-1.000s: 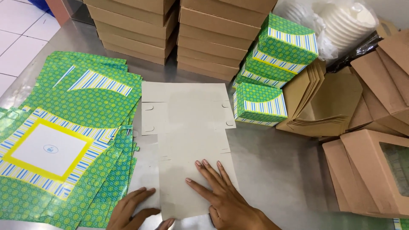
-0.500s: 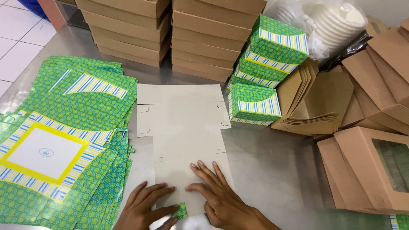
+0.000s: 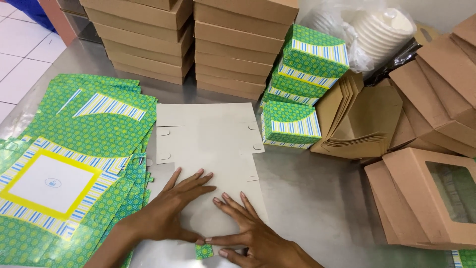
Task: Assembling cardboard boxes from flat templates by folding and tucking tabs on a stainless steel prep table.
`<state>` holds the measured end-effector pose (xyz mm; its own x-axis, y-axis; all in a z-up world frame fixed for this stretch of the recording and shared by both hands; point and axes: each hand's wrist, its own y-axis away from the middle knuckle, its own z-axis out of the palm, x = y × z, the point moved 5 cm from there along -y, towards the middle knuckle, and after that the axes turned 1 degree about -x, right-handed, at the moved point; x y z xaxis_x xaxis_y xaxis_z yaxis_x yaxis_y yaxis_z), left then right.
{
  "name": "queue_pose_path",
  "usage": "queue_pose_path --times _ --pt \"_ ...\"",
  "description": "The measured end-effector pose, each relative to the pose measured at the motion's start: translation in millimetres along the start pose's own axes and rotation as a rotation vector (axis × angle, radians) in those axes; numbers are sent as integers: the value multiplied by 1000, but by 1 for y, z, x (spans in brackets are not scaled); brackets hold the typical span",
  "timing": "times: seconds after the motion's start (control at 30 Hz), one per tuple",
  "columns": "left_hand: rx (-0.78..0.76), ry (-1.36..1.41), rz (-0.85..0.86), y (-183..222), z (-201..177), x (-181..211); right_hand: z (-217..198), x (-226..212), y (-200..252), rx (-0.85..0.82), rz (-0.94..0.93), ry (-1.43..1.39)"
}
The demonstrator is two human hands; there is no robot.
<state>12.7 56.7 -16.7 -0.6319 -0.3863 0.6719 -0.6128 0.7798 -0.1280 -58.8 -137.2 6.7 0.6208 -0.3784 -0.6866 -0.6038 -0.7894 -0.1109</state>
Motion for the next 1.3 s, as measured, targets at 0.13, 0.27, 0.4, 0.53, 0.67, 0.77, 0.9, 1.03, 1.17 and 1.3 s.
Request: queue_pose_path --times 0.13,0.27,0.4,0.53,0.67,0.77,0.9,1.03,1.17,1.3 --pt "7 -16 25 1 -1 4 0 2 1 -24 45 -54" --pt "-4 -22 19 2 -1 6 2 4 1 5 18 -24" --pt "-16 -47 24 1 -1 10 2 4 0 -5 21 -24" --pt "8 -109 41 3 4 11 1 2 -1 -4 26 -24" --pt "20 -235 92 4 5 17 0 0 -3 5 41 -36" --pt "13 -230 97 5 6 16 1 2 -2 6 40 -35" --pt "-57 -134 31 2 5 14 0 3 -1 33 18 -33" --pt "-46 -102 39 3 5 9 2 4 -1 27 23 -30" --pt "-38 -40 36 3 5 4 0 3 -2 12 31 -34" --pt "-19 60 15 4 5 -4 0 2 -3 -19 55 -39"
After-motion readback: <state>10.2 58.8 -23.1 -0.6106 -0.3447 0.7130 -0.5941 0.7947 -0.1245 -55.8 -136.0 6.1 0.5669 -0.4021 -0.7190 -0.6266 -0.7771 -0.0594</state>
